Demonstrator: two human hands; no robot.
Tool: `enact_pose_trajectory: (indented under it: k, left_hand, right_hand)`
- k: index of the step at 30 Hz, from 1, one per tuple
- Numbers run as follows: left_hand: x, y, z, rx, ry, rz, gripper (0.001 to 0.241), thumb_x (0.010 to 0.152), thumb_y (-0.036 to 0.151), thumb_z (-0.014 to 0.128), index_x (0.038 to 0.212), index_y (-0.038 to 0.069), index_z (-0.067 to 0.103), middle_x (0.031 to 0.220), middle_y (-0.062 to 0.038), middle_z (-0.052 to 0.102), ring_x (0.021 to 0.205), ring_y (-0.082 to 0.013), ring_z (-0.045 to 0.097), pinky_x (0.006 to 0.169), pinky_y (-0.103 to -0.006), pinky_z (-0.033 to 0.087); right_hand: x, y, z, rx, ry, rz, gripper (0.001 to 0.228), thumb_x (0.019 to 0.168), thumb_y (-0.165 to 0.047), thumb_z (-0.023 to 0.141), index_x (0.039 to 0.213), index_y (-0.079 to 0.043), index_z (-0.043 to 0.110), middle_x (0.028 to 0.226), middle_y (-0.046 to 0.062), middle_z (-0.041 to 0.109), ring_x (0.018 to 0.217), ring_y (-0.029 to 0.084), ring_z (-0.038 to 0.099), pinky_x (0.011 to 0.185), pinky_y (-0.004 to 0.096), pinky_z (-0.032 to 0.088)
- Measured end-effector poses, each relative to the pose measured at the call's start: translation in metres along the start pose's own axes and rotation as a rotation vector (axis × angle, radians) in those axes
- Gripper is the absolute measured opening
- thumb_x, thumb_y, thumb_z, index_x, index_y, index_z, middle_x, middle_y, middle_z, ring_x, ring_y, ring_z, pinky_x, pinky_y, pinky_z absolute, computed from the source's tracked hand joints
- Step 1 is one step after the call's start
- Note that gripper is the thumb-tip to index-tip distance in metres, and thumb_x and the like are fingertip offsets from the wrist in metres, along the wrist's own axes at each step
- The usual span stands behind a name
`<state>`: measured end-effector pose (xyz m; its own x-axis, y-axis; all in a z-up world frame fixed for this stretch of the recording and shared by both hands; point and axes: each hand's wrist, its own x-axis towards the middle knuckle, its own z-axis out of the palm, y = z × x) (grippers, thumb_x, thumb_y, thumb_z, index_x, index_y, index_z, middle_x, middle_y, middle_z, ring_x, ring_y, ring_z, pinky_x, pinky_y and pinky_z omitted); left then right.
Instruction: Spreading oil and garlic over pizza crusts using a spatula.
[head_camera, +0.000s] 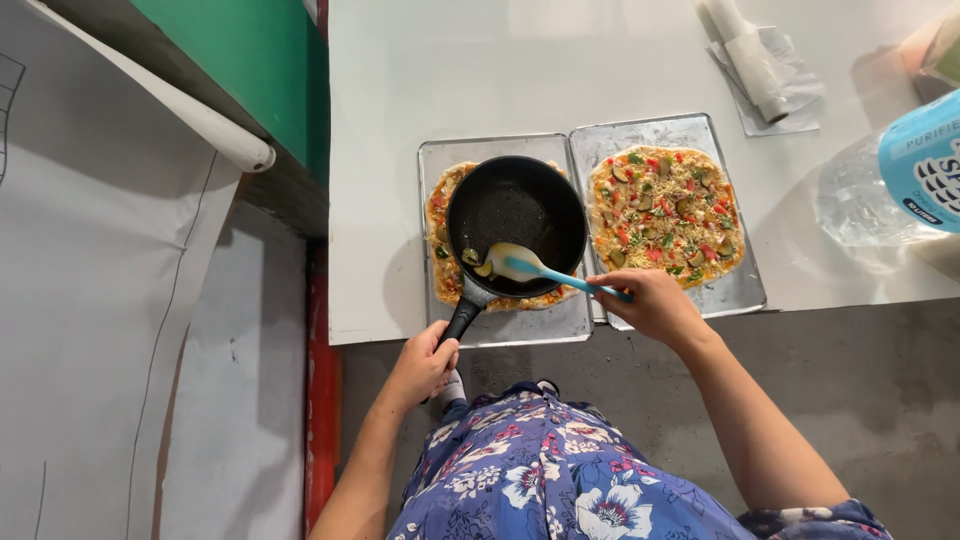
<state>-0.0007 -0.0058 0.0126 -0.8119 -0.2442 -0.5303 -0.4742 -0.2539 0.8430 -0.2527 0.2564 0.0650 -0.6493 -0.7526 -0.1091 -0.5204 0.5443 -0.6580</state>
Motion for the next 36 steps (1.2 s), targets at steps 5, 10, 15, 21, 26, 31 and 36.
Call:
enact_pose_trajectory:
  k: [5, 10, 15, 21, 26, 31, 36]
  left_hand:
    - [0.002, 0.008, -0.007, 0.016, 0.003, 0.016, 0.01, 0.099, 0.014, 0.053, 0.101, 0.005, 0.056, 0.064, 0.001, 0.051, 0.043, -0.0065, 0.042, 0.035, -0.0257, 0.034]
    - [0.009, 0.002, -0.014, -0.014, -0.023, 0.016, 0.011, 0.1, 0.013, 0.053, 0.099, 0.003, 0.054, 0.065, 0.0, 0.052, 0.042, -0.0071, 0.042, 0.035, -0.0259, 0.034]
    - [0.012, 0.005, -0.012, -0.03, 0.004, 0.002, 0.018, 0.099, 0.014, 0.053, 0.112, 0.003, 0.058, 0.062, -0.001, 0.051, 0.039, -0.0086, 0.041, 0.032, -0.0263, 0.033]
    - [0.019, 0.004, -0.013, -0.082, -0.025, -0.009, 0.022, 0.1, 0.015, 0.052, 0.118, 0.002, 0.057, 0.064, -0.001, 0.051, 0.04, -0.0074, 0.04, 0.033, -0.0252, 0.033]
    - [0.027, 0.0, -0.01, -0.139, -0.042, -0.02, 0.023, 0.1, 0.016, 0.052, 0.12, 0.003, 0.056, 0.065, -0.001, 0.051, 0.04, -0.0067, 0.04, 0.032, -0.0245, 0.033]
    - [0.026, 0.005, -0.008, -0.176, -0.018, -0.032, 0.022, 0.1, 0.015, 0.052, 0.119, 0.005, 0.056, 0.066, -0.001, 0.052, 0.041, -0.0064, 0.041, 0.033, -0.0238, 0.033]
    - [0.017, 0.013, -0.011, -0.216, 0.032, -0.008, 0.019, 0.1, 0.015, 0.052, 0.116, 0.005, 0.057, 0.068, 0.0, 0.052, 0.042, -0.006, 0.041, 0.033, -0.0229, 0.032]
  right_hand:
    - [0.002, 0.007, 0.013, 0.099, -0.077, 0.173, 0.027, 0.088, -0.017, 0.077, 0.115, -0.022, 0.081, 0.066, 0.004, 0.071, 0.054, 0.011, 0.053, 0.051, 0.031, 0.041]
    - [0.001, 0.013, 0.036, 0.254, -0.039, 0.196, 0.026, 0.088, -0.017, 0.077, 0.113, -0.019, 0.081, 0.063, -0.003, 0.067, 0.055, 0.004, 0.051, 0.049, 0.026, 0.042]
    - [-0.008, 0.025, 0.054, 0.528, -0.043, 0.165, 0.026, 0.091, -0.015, 0.076, 0.117, -0.013, 0.081, 0.067, -0.01, 0.061, 0.059, 0.001, 0.045, 0.049, 0.022, 0.035]
    - [-0.021, 0.046, 0.071, 0.762, 0.031, 0.153, 0.03, 0.093, -0.013, 0.075, 0.122, -0.008, 0.078, 0.071, -0.01, 0.058, 0.059, 0.0, 0.043, 0.049, 0.02, 0.03]
    - [-0.035, 0.066, 0.064, 0.83, 0.129, 0.132, 0.031, 0.095, -0.011, 0.073, 0.125, -0.007, 0.075, 0.076, -0.008, 0.063, 0.059, -0.001, 0.045, 0.049, 0.019, 0.032]
    - [-0.055, 0.088, 0.031, 0.906, 0.233, 0.178, 0.032, 0.092, -0.009, 0.071, 0.124, -0.006, 0.073, 0.078, -0.004, 0.069, 0.055, 0.0, 0.046, 0.045, 0.019, 0.032]
    - [-0.077, 0.108, -0.012, 0.775, 0.434, 0.204, 0.028, 0.096, -0.011, 0.073, 0.123, -0.007, 0.075, 0.075, -0.005, 0.063, 0.058, 0.0, 0.046, 0.047, 0.018, 0.032]
